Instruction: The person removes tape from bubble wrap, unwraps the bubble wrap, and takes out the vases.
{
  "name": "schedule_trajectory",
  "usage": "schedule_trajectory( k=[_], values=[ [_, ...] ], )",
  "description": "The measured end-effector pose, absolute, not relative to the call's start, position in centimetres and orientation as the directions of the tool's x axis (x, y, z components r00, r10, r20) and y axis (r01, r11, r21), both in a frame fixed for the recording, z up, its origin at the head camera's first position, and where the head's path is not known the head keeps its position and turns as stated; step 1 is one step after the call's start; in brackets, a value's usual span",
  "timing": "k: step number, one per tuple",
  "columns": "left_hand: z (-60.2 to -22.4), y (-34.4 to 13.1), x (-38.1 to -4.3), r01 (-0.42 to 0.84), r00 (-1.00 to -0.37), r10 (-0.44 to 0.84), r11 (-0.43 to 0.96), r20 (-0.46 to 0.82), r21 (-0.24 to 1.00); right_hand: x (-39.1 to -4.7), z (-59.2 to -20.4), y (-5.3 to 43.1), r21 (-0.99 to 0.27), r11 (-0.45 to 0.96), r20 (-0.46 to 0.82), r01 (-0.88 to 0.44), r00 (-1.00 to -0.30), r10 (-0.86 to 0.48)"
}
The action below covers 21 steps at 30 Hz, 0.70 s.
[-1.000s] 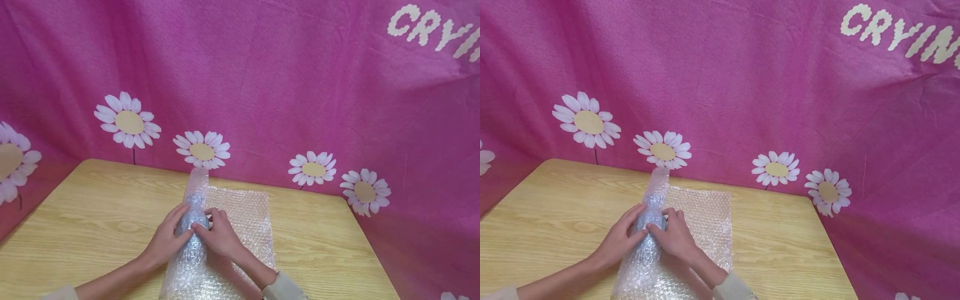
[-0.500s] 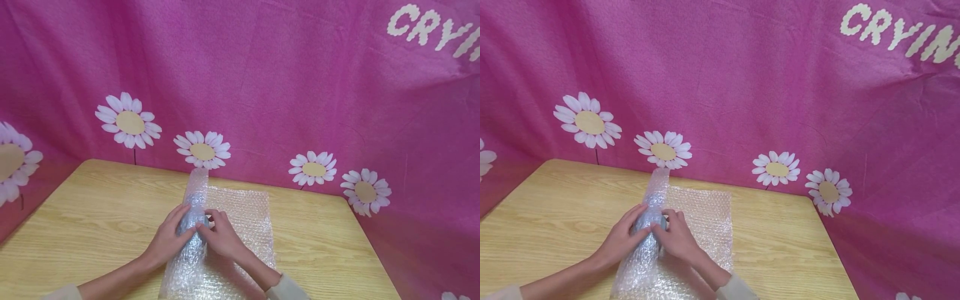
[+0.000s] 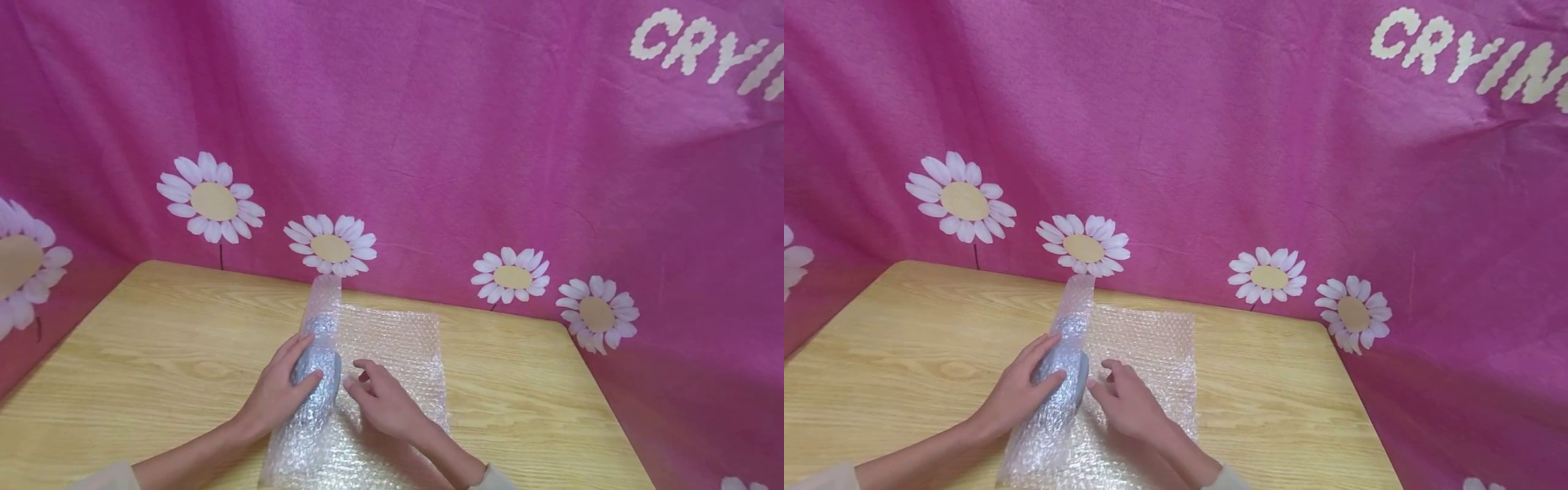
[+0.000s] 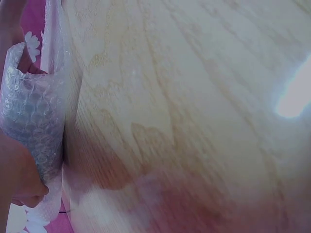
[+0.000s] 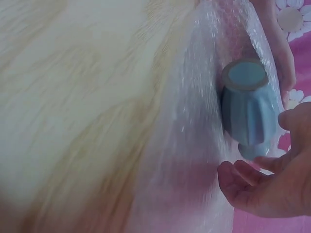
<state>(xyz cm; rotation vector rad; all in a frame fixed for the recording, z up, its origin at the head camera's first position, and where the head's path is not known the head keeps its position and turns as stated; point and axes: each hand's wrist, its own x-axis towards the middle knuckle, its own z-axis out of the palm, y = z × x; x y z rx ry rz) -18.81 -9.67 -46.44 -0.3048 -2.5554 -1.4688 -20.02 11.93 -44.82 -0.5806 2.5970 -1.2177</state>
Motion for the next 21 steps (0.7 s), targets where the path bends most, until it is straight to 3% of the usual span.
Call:
schedule_trajectory(
  k=[21],
  values=[
    [-46.4, -9.4, -18.9, 0.263, -0.963, 0.080, 0.488, 0.257, 0.832, -18.4, -45.5, 16.5, -0.535, 0.688, 0.060, -0.490, -0.835, -0.547]
  ],
)
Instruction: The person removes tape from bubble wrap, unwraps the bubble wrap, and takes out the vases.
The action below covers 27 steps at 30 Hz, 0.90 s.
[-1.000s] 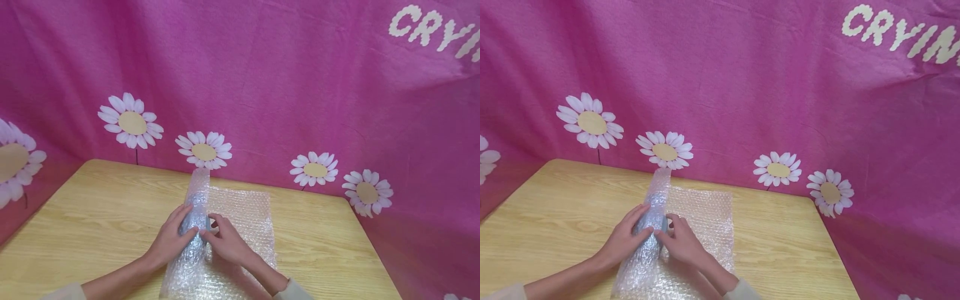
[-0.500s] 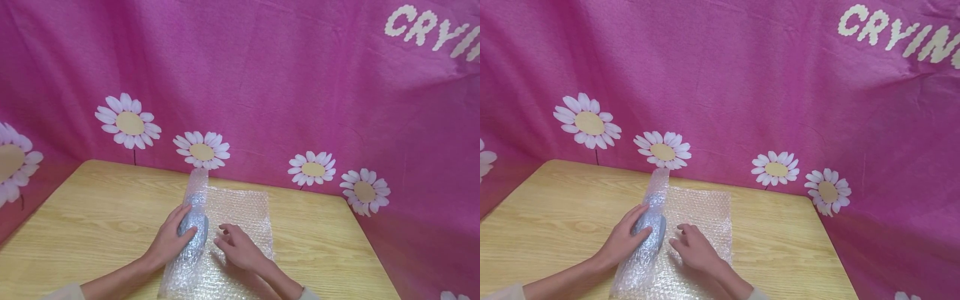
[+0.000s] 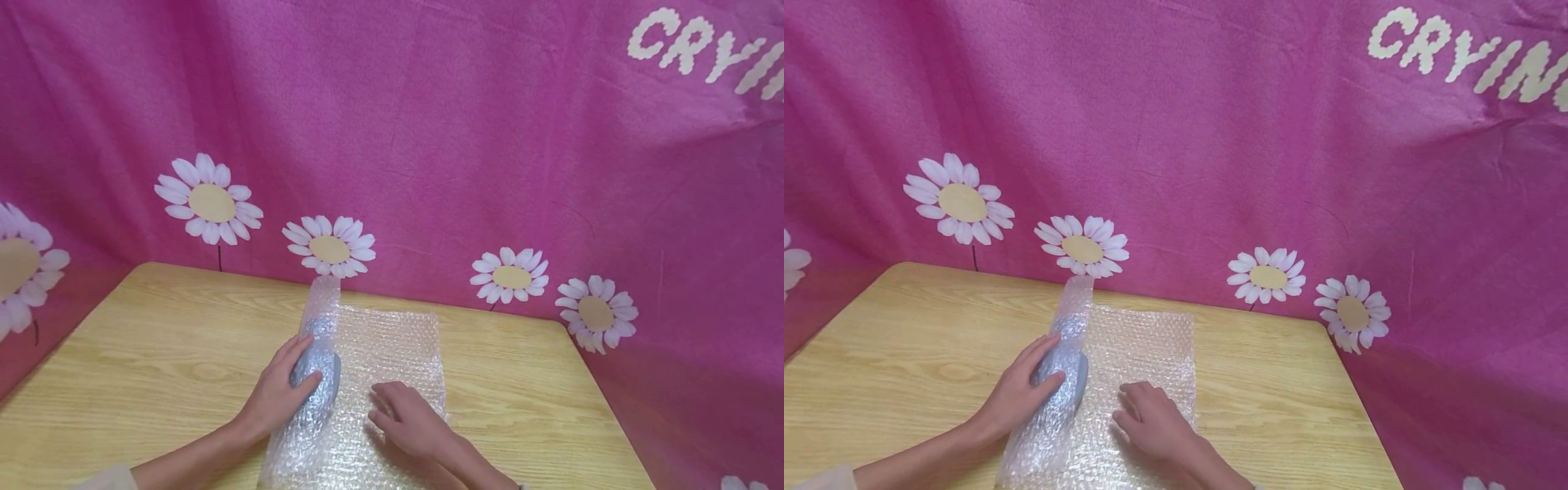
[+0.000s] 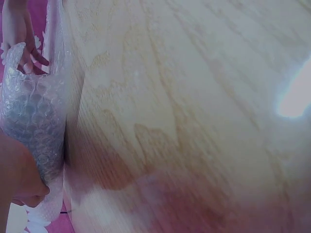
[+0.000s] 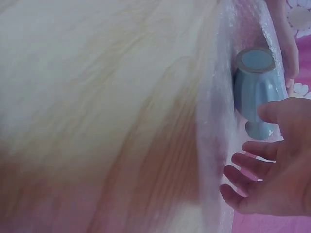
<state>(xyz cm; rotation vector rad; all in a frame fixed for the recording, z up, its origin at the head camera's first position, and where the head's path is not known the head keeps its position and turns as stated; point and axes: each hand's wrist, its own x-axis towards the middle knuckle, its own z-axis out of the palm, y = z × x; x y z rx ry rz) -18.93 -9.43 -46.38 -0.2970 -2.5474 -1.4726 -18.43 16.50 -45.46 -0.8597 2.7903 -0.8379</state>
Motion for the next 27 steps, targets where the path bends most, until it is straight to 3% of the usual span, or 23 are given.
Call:
schedule_trajectory(
  k=[9, 17, 27],
  values=[
    [-46.3, -9.4, -18.9, 0.258, -0.965, 0.086, 0.484, 0.248, 0.836, -17.1, -46.1, 18.6, -0.384, 0.708, 0.048, -0.592, -0.779, -0.625],
    [-46.0, -9.3, -18.8, 0.208, -0.978, 0.092, 0.488, 0.188, 0.848, -16.2, -46.9, 20.1, -0.431, 0.715, -0.107, -0.550, -0.756, -0.646],
    [-46.1, -8.9, -19.1, 0.138, -0.989, 0.116, 0.504, 0.091, 0.853, -16.0, -47.8, 20.3, -0.389, 0.721, -0.118, -0.573, -0.745, -0.656]
  ],
)
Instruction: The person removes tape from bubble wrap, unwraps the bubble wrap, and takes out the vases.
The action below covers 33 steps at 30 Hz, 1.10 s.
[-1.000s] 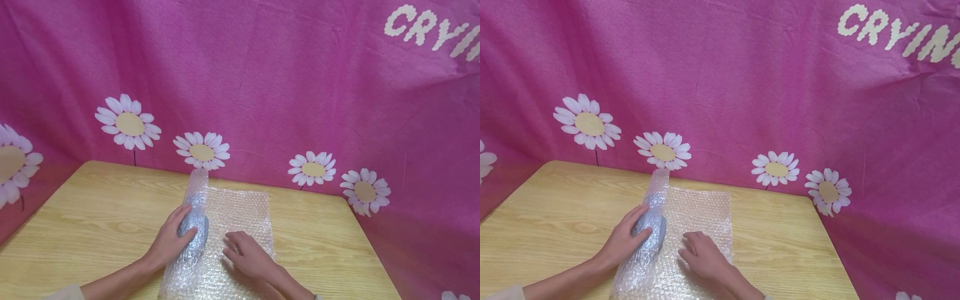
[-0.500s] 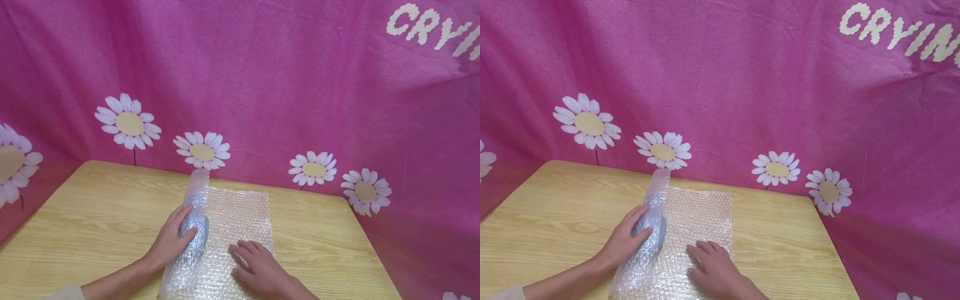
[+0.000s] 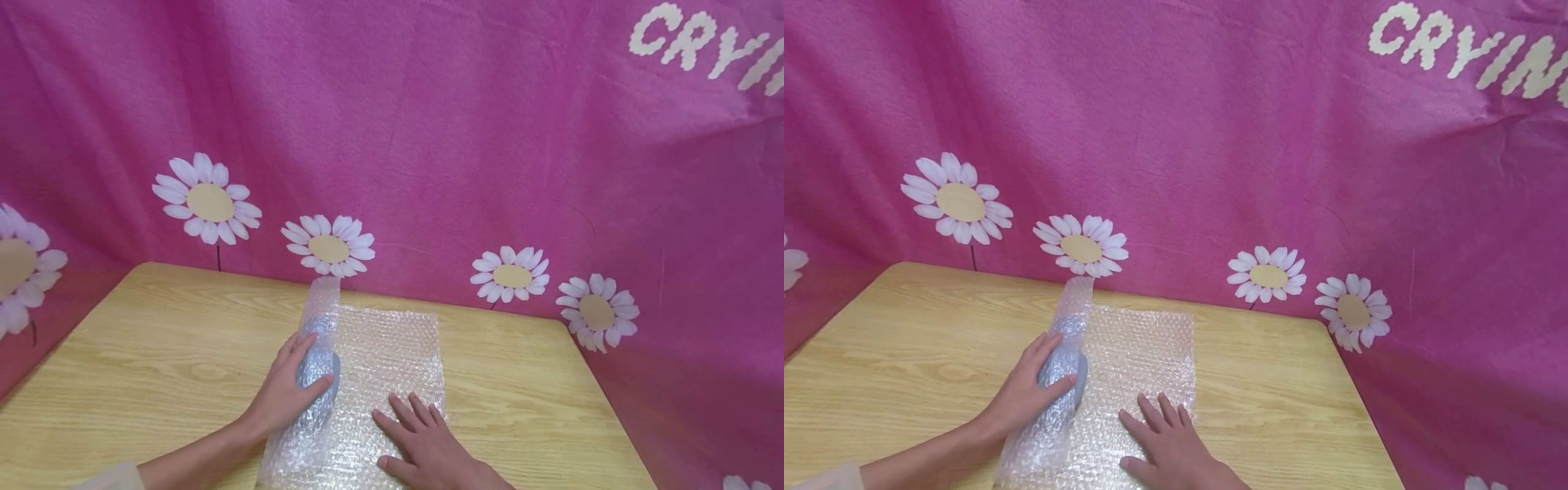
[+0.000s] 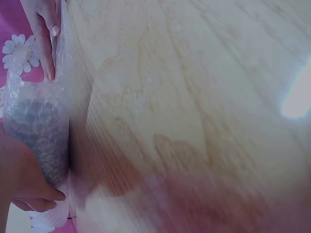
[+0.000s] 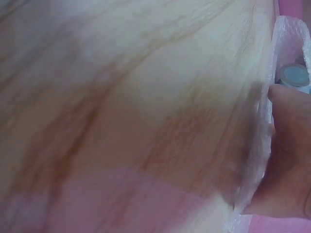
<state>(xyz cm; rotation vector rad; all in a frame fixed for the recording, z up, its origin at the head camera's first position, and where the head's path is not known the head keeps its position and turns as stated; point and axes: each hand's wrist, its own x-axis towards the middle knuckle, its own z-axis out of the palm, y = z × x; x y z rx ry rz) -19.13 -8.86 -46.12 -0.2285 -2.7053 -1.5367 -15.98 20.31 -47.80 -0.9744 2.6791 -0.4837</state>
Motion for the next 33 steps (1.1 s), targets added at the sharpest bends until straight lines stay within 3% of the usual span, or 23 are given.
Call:
schedule_trajectory(
  k=[17, 33],
  values=[
    [-46.2, -8.6, -19.0, 0.145, -0.988, 0.124, 0.487, 0.096, 0.861, -15.9, -47.6, 20.2, -0.324, 0.723, -0.096, -0.610, -0.740, -0.666],
    [-46.2, -9.6, -18.9, 0.198, -0.980, 0.089, 0.417, 0.177, 0.887, -16.1, -47.9, 20.4, -0.353, 0.724, -0.115, -0.593, -0.740, -0.662]
  ],
)
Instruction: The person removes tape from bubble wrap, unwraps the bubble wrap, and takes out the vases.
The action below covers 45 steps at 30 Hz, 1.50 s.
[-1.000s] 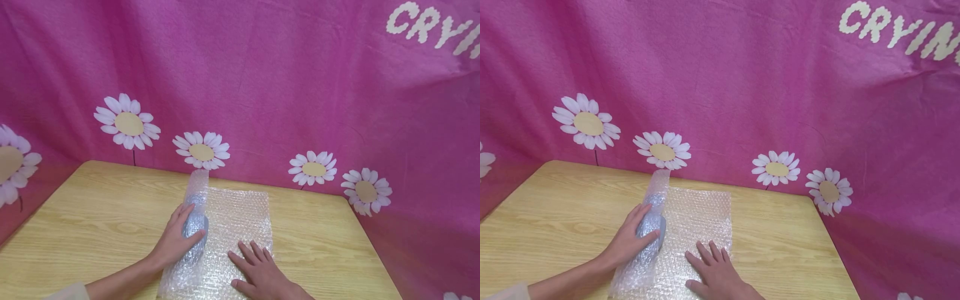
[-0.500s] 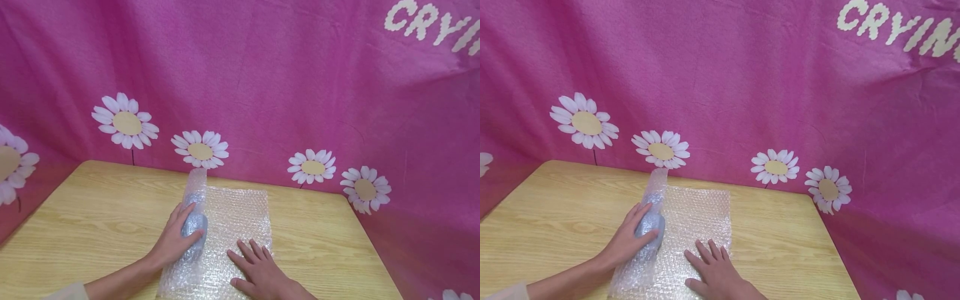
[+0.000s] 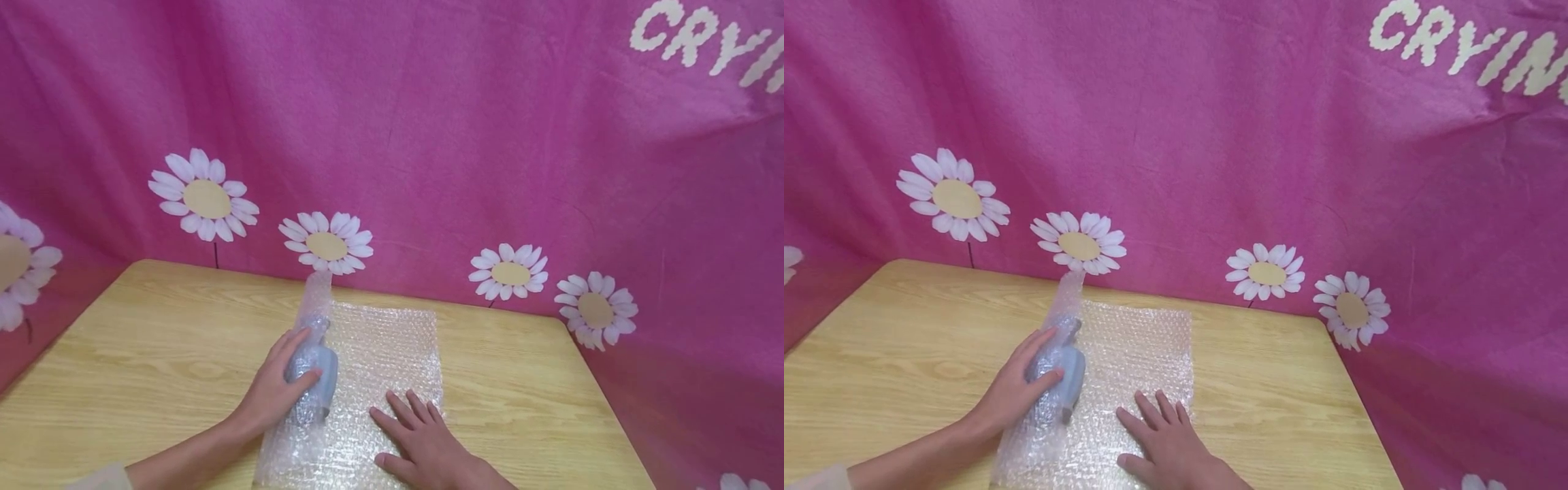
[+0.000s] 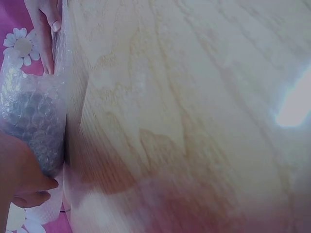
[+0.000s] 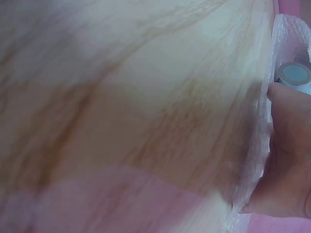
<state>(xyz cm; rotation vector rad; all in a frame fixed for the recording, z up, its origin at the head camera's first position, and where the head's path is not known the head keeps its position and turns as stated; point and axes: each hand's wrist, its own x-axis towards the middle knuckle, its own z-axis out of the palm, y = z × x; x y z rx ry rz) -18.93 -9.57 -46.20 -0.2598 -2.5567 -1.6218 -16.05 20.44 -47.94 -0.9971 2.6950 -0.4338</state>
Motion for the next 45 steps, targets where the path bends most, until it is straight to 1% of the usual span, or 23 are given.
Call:
schedule_trajectory(
  k=[12, 21, 28, 37, 45],
  values=[
    [-46.3, -10.2, -19.1, 0.191, -0.982, 0.072, 0.393, 0.177, 0.900, -16.1, -47.6, 20.4, -0.375, 0.718, -0.138, -0.586, -0.731, -0.668],
    [-46.2, -10.9, -18.8, 0.108, -0.994, 0.053, 0.348, 0.095, 0.931, -16.1, -47.6, 20.3, -0.347, 0.730, -0.150, -0.589, -0.734, -0.663],
    [-45.9, -11.4, -18.8, 0.005, -0.999, 0.034, 0.304, -0.006, 0.953, -16.2, -47.6, 20.3, -0.340, 0.732, -0.151, -0.590, -0.735, -0.661],
    [-45.8, -11.9, -19.0, -0.023, -0.999, 0.019, 0.216, -0.028, 0.976, -16.2, -47.6, 20.3, -0.326, 0.733, -0.137, -0.597, -0.737, -0.662],
    [-45.7, -12.2, -19.0, -0.067, -0.998, 0.005, 0.194, -0.070, 0.979, -16.2, -47.6, 20.3, -0.324, 0.735, -0.135, -0.596, -0.740, -0.659]
  ],
)
